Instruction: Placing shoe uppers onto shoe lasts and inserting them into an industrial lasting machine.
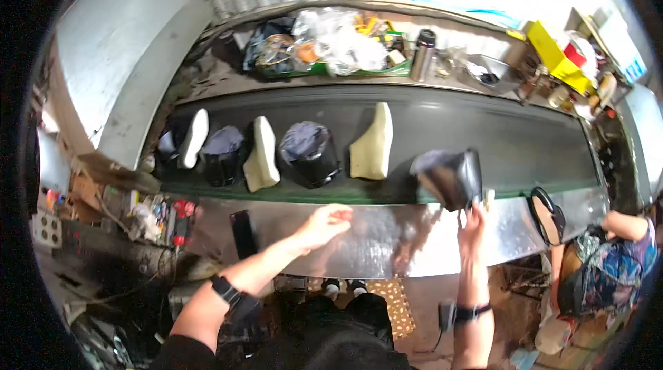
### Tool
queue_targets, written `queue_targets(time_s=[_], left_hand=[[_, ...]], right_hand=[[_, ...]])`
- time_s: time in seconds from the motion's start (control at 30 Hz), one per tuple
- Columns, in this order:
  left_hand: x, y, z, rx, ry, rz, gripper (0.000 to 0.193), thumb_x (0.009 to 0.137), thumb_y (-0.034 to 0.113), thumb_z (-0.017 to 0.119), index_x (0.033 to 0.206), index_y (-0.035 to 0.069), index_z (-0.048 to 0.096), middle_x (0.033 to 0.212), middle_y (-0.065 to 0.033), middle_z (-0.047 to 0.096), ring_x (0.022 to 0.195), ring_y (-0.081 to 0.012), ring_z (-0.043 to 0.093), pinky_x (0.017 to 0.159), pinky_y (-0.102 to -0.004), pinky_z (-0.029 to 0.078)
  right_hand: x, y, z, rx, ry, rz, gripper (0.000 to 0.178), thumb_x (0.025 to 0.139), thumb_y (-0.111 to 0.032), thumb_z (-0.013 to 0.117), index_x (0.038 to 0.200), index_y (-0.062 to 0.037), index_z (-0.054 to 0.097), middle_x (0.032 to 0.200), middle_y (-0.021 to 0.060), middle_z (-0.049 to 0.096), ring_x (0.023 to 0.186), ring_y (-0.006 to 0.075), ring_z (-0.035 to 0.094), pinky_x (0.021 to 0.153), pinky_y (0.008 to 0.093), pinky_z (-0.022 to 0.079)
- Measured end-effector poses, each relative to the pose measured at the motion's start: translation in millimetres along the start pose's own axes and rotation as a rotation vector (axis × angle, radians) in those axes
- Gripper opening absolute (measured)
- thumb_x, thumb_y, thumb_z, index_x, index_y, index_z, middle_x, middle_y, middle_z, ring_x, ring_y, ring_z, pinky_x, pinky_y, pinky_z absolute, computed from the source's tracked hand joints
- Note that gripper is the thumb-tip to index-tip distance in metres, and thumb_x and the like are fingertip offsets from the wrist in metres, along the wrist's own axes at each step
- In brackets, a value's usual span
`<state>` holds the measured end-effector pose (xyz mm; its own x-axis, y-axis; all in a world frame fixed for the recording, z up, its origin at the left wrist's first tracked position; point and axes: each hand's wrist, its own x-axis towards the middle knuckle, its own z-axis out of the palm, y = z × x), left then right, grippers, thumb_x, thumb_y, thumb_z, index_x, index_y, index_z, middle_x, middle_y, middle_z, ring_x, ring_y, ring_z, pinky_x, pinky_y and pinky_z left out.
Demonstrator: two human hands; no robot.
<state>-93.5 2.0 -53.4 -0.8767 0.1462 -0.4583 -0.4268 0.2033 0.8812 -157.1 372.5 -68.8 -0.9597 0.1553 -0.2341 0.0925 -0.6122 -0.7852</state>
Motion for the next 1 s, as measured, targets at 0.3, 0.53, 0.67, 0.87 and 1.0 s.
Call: queue_targets(time_s=[0.3,0.53,0.67,0.87,1.0], left_hand=[[210.3,-10.8,56.4,0.368,0.501,-0.159,0.115,0.06,0.042,0.087,0.153,0.03,0.02,0.15,-0.0268,0.017,0.138,-0.0425,0.024,0.112,-0.0509,0.026],[197.1,18.8,64.0,0.509,0.474,-0.314,0.124,0.057,0.03,0.084,0.155,0.038,0.008,0.139,-0.0254,0.027,0.129,-0.0386,0.031,0.108,-0.0512,0.029],[123.4,39.1,32.3,0.674,0.419,-0.09,0.098,0.055,0.027,0.079,0.145,0.025,0.041,0.136,-0.0225,0.035,0.129,-0.0385,0.032,0.108,-0.0509,0.027],[-13.2,11.2,20.9,1.247,0.288,0.975,0.055,0.062,0.022,0.072,0.115,0.014,0.059,0.13,-0.0195,0.041,0.126,-0.0358,0.036,0.103,-0.0512,0.026],[-51.2,-38.8,71.0,1.242,0.253,1.431,0.043,0.067,0.02,0.067,0.11,0.025,0.061,0.128,-0.0099,0.048,0.127,-0.0262,0.038,0.101,-0.0475,0.024]], right_hand=[[-251.0,57.4,-65.0,0.375,0.507,0.217,0.053,0.096,-0.016,0.059,0.143,-0.0249,0.037,0.134,0.0032,0.054,0.12,0.0286,0.055,0.102,0.062,0.044],[-289.5,67.4,-54.5,0.2,0.502,0.18,0.045,0.093,-0.018,0.066,0.132,-0.0278,0.047,0.109,-0.0068,0.058,0.108,0.0188,0.059,0.1,0.0622,0.043],[-275.3,57.8,-53.7,0.089,0.423,0.136,0.052,0.096,-0.018,0.061,0.142,-0.0241,0.035,0.13,-0.0001,0.054,0.119,0.0238,0.055,0.092,0.0557,0.048],[-225.6,57.5,-65.8,0.296,0.495,0.272,0.027,0.099,-0.041,0.048,0.11,-0.0197,0.061,0.11,-0.0008,0.067,0.102,0.0204,0.062,0.063,0.0395,0.048],[-192.3,57.3,-57.8,0.259,0.399,0.233,0.03,0.096,-0.043,0.053,0.115,-0.0224,0.063,0.113,-0.0011,0.067,0.106,0.0206,0.061,0.076,0.044,0.048]])
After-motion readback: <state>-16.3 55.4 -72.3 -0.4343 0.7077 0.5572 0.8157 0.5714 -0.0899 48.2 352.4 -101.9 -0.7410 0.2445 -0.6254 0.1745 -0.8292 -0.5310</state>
